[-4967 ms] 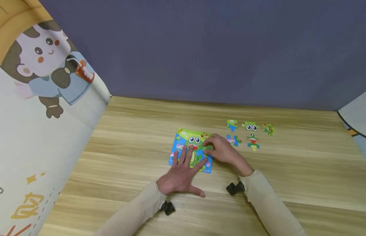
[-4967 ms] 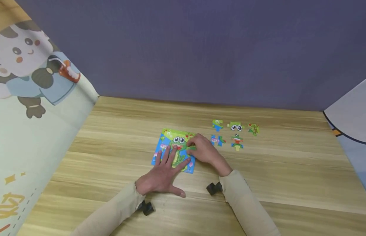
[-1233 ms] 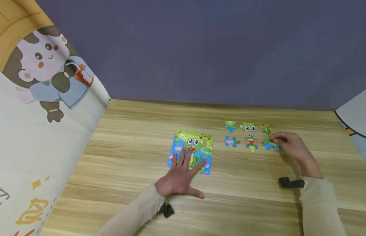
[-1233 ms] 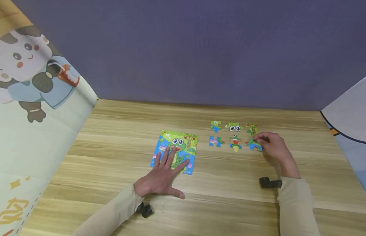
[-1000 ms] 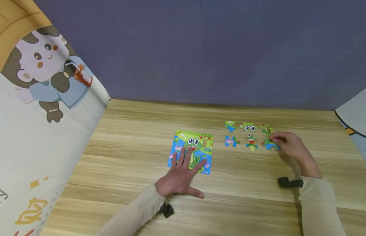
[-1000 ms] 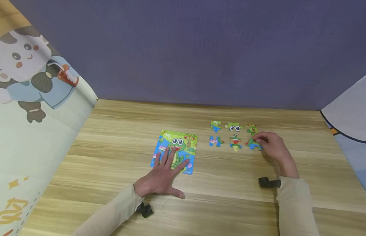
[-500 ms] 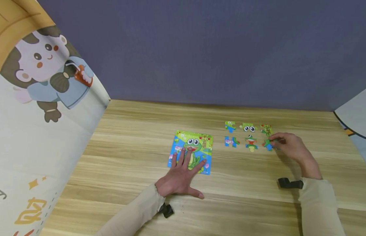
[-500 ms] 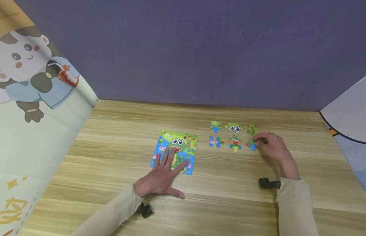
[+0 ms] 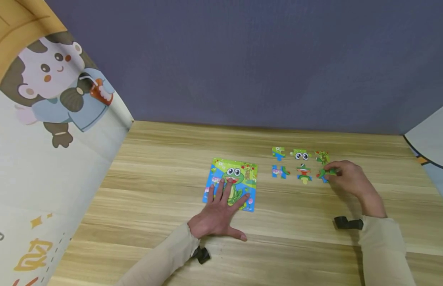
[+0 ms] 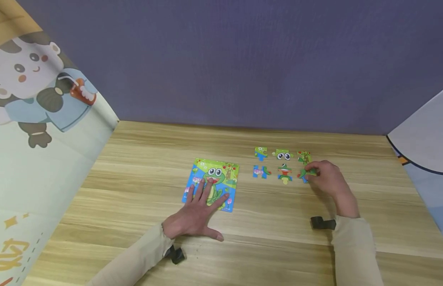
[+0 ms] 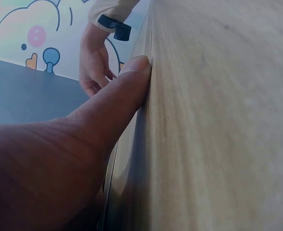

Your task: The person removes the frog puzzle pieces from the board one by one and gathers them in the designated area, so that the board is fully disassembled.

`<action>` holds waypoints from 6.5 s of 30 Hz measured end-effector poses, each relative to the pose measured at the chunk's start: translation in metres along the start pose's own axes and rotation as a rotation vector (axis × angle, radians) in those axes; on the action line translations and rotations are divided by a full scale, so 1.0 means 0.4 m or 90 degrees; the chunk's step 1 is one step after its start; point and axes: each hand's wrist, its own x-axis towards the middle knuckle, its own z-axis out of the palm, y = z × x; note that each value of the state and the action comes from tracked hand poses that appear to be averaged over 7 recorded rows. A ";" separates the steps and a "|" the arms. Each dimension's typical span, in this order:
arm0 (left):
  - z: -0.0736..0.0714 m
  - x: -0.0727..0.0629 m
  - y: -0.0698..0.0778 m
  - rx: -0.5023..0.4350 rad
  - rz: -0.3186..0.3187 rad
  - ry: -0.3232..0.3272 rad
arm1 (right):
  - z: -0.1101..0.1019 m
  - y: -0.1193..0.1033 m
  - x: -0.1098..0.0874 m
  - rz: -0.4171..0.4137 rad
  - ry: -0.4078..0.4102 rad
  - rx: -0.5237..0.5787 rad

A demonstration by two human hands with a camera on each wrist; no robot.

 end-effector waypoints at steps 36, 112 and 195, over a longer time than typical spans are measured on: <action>-0.020 -0.018 0.003 -0.008 0.007 0.012 | -0.087 -0.079 -0.059 -0.045 0.169 -0.028; -0.082 0.004 -0.244 -0.221 -0.036 0.000 | 0.340 -0.635 0.048 -0.184 -0.003 0.172; -0.096 0.015 -0.235 -0.214 -0.055 -0.007 | 0.123 -0.232 -0.018 0.009 -0.003 0.200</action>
